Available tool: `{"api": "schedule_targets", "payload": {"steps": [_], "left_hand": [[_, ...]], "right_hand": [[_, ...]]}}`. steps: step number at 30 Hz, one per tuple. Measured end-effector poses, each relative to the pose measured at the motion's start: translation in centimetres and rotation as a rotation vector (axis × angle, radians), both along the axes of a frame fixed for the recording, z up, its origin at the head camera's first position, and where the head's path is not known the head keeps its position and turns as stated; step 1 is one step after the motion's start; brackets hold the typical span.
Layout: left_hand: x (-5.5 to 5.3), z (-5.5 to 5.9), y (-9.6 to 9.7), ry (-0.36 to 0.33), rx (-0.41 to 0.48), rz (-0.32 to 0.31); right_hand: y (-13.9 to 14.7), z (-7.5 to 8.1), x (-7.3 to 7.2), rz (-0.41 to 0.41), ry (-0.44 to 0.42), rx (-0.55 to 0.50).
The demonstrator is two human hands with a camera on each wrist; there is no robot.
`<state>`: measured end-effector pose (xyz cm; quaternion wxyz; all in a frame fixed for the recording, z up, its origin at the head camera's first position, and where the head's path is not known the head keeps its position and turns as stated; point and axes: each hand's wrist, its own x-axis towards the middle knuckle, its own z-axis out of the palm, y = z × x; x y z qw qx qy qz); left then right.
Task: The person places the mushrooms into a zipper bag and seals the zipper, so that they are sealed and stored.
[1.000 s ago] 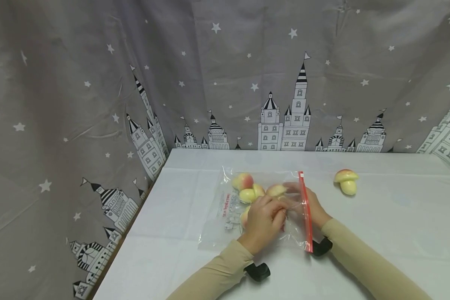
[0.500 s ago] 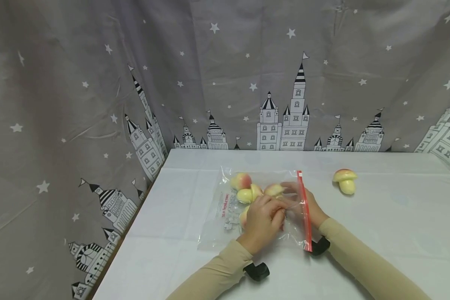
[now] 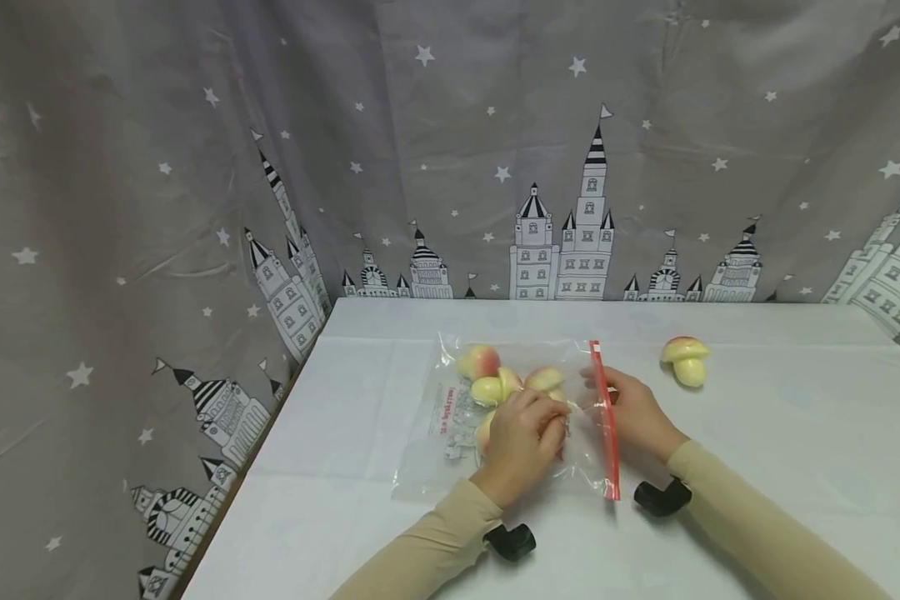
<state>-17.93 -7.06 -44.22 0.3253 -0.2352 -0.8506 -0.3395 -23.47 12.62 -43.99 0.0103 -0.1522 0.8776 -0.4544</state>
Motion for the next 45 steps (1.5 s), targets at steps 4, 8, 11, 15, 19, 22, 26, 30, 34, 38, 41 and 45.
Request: {"api": "schedule_targets", "payload": {"steps": [4,8,11,15,19,22,26,30,34,38,41,45], "left_hand": [[0.0,0.1,-0.2,-0.019,0.006,-0.003],[-0.1,0.1,-0.3,-0.020,0.004,0.004],[-0.1,0.0,-0.3,-0.008,0.004,0.008],[-0.1,0.0,-0.4,0.005,0.005,0.007],[-0.1,0.0,-0.4,0.012,0.003,0.011],[-0.1,-0.1,-0.4,0.011,0.004,0.015],[-0.1,-0.1,-0.4,0.002,0.005,0.018],[0.0,-0.1,-0.4,-0.009,0.008,0.010],[0.0,0.0,-0.3,-0.017,0.012,0.003],[0.0,0.0,-0.2,-0.029,0.014,-0.004],[0.1,-0.1,-0.1,-0.028,0.014,-0.005],[0.1,0.0,0.0,-0.020,0.016,-0.017]], "right_hand": [[1.5,0.6,0.3,-0.012,-0.015,0.029],[3.1,1.0,0.7,-0.023,0.032,0.056],[4.2,1.3,1.1,-0.044,0.046,0.074],[5.7,1.5,1.6,-0.075,0.047,0.100],[7.1,1.6,2.0,-0.109,0.048,0.137],[7.9,1.9,2.3,-0.130,0.048,0.159],[9.0,2.3,2.3,-0.159,0.052,0.165],[10.2,2.7,2.0,-0.193,0.075,0.154],[11.4,3.1,1.3,-0.234,0.084,0.141],[12.4,3.2,0.5,-0.278,0.063,0.143],[12.9,3.1,-0.1,-0.306,0.074,0.156],[13.4,3.0,-1.1,-0.336,0.083,0.186]]}}
